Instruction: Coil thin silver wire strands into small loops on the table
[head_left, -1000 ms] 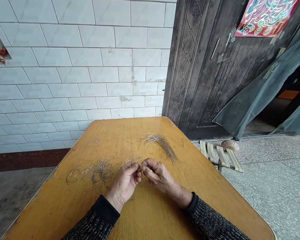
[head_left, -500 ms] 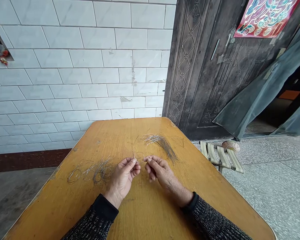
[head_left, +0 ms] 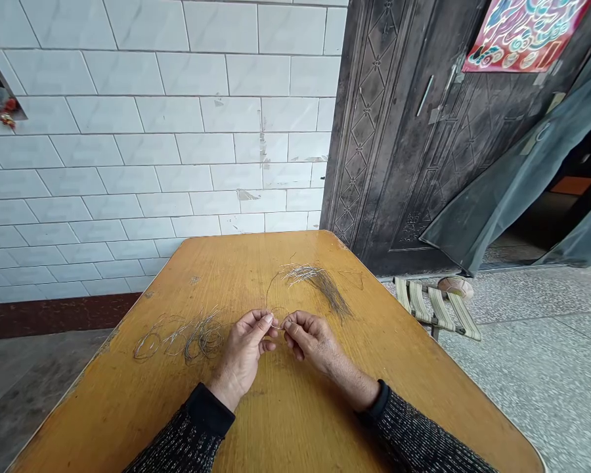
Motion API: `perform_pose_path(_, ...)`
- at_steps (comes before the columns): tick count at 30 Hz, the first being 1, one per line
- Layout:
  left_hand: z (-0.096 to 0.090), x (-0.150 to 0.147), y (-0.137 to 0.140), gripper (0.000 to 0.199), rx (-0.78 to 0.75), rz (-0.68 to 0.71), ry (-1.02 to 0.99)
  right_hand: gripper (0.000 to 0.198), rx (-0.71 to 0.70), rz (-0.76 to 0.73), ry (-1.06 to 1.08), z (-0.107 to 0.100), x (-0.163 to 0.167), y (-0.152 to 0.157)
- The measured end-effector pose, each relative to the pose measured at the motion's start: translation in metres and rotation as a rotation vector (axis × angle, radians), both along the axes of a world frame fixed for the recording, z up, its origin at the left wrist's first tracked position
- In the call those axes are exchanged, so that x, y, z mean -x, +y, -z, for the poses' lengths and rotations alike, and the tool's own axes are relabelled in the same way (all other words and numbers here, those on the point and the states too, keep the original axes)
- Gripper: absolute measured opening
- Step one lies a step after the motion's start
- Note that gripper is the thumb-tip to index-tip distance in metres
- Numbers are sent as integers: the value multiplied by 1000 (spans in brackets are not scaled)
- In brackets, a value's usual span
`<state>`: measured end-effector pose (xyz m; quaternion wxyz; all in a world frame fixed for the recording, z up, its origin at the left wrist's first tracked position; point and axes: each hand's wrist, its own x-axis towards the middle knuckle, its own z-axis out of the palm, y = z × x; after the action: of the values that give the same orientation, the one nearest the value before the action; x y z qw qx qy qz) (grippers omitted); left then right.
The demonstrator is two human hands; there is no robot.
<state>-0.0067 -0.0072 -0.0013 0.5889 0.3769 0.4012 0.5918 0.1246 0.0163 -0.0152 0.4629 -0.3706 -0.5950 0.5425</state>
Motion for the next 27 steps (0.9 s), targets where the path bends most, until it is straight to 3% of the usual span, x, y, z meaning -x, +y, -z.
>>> perform_pose_path(13, 4, -1, 1, 18, -68, 32, 43, 35, -79, 15, 128, 4, 0, -1)
perform_pose_path(23, 1, 4, 4, 18, -76, 178, -56, 30, -82, -155, 208, 0, -8, 0)
perform_pose_path(27, 1, 7, 6, 19, -64, 157, -47, 32, -71, -133, 150, -2, -7, 2)
